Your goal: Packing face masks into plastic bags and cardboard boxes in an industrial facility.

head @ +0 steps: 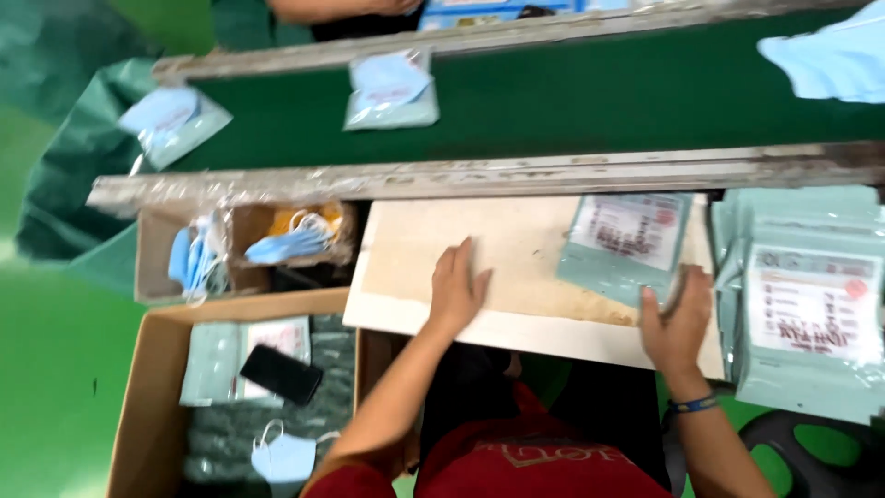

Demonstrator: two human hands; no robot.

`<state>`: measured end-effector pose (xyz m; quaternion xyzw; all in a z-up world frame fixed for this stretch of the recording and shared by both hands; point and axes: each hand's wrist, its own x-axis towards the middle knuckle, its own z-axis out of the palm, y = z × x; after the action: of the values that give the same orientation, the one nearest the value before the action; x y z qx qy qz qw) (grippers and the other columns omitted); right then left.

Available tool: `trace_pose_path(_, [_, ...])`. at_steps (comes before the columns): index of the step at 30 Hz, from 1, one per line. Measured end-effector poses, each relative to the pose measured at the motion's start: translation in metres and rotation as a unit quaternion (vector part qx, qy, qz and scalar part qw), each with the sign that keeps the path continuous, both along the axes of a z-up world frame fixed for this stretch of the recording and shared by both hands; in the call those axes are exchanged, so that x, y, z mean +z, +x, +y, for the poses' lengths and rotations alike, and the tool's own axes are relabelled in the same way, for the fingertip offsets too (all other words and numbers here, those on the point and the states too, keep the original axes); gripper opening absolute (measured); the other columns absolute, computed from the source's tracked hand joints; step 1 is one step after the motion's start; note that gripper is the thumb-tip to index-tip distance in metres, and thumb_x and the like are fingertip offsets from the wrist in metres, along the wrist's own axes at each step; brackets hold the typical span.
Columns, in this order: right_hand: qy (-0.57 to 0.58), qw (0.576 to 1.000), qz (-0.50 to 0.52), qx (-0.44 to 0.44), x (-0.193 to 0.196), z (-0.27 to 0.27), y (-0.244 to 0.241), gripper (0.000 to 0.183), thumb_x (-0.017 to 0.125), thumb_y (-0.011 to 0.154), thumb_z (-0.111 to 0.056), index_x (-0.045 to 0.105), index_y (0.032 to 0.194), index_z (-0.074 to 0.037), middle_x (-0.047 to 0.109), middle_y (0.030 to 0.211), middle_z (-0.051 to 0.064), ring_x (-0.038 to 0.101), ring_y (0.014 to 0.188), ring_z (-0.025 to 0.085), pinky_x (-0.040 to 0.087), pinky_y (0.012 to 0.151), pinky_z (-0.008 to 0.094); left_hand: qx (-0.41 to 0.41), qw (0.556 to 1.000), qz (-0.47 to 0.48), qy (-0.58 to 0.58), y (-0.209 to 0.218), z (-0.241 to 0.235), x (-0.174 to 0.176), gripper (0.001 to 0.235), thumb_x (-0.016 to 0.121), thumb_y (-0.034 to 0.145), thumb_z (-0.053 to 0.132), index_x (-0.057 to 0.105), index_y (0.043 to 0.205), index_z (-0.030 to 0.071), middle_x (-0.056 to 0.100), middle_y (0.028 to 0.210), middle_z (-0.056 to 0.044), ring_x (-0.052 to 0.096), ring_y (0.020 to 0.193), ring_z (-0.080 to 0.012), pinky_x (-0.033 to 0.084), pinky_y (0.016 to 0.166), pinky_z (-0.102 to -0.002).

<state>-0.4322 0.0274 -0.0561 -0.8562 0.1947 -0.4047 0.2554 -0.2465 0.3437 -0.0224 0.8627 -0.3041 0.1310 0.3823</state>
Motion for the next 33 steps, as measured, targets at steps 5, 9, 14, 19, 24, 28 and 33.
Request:
trace_pose_path(5, [-0.002, 0.996, 0.091, -0.009, 0.006, 0.006, 0.009, 0.08, 0.068, 0.096, -0.037, 0.04, 0.149, 0.015, 0.048, 0.147, 0.039, 0.045, 0.139, 0.052, 0.035, 0.119, 0.053, 0.051, 0.99, -0.004, 0.128, -0.021, -0.012, -0.002, 0.055, 0.061, 0.099, 0.03, 0.048, 0.149, 0.01, 0.053, 0.142, -0.025, 0.042, 0.138, -0.0424, 0.026, 0.115, -0.058])
trace_pose_path(9, [0.007, 0.989, 0.145, -0.032, 0.022, 0.013, 0.008, 0.085, 0.068, 0.09, -0.041, 0.04, 0.148, 0.014, 0.049, 0.144, 0.039, 0.048, 0.132, 0.051, 0.034, 0.114, 0.052, 0.044, 0.992, -0.018, 0.119, -0.019, -0.011, -0.008, 0.048, 0.061, 0.098, 0.031, 0.055, 0.139, 0.008, 0.054, 0.141, -0.021, 0.045, 0.136, -0.0391, 0.027, 0.115, -0.056])
trace_pose_path(14, [-0.007, 0.988, 0.148, -0.034, 0.018, 0.014, 0.01, 0.083, 0.062, 0.093, -0.046, 0.041, 0.149, 0.011, 0.052, 0.142, 0.035, 0.049, 0.136, 0.046, 0.033, 0.117, 0.052, 0.047, 0.993, -0.01, 0.111, -0.021, -0.009, -0.004, 0.041, 0.062, 0.095, 0.028, 0.062, 0.129, 0.006, 0.054, 0.14, -0.02, 0.045, 0.135, -0.0376, 0.027, 0.114, -0.054])
trace_pose_path(19, [-0.002, 0.985, 0.171, -0.034, 0.021, 0.015, 0.011, 0.083, 0.062, 0.092, -0.047, 0.04, 0.148, 0.01, 0.053, 0.139, 0.035, 0.048, 0.136, 0.045, 0.033, 0.116, 0.05, 0.044, 0.993, -0.002, 0.106, -0.018, -0.007, -0.007, 0.04, 0.063, 0.094, 0.028, 0.064, 0.127, 0.006, 0.054, 0.141, -0.02, 0.044, 0.136, -0.037, 0.026, 0.115, -0.054])
trace_pose_path(24, [-0.019, 0.985, 0.171, -0.03, 0.019, 0.017, 0.012, 0.082, 0.062, 0.092, -0.046, 0.04, 0.148, 0.011, 0.055, 0.137, 0.035, 0.048, 0.137, 0.044, 0.033, 0.116, 0.05, 0.046, 0.993, 0.008, 0.109, -0.019, -0.006, -0.004, 0.04, 0.063, 0.093, 0.028, 0.064, 0.127, 0.006, 0.054, 0.141, -0.02, 0.043, 0.137, -0.0368, 0.026, 0.116, -0.054])
trace_pose_path(28, [-0.017, 0.984, 0.175, -0.041, 0.021, 0.018, 0.012, 0.082, 0.063, 0.092, -0.044, 0.04, 0.149, 0.009, 0.055, 0.137, 0.035, 0.048, 0.136, 0.044, 0.033, 0.115, 0.05, 0.046, 0.993, -0.001, 0.107, -0.019, -0.007, -0.005, 0.039, 0.063, 0.093, 0.027, 0.065, 0.126, 0.006, 0.054, 0.141, -0.021, 0.043, 0.138, -0.0371, 0.026, 0.115, -0.054])
trace_pose_path(33, [-0.008, 0.986, 0.162, -0.035, 0.022, 0.016, 0.011, 0.079, 0.063, 0.093, -0.043, 0.04, 0.149, 0.008, 0.056, 0.138, 0.034, 0.048, 0.137, 0.044, 0.034, 0.115, 0.05, 0.046, 0.993, -0.015, 0.107, -0.017, -0.008, -0.008, 0.04, 0.063, 0.092, 0.027, 0.065, 0.126, 0.007, 0.055, 0.14, -0.021, 0.044, 0.137, -0.0375, 0.027, 0.115, -0.054])
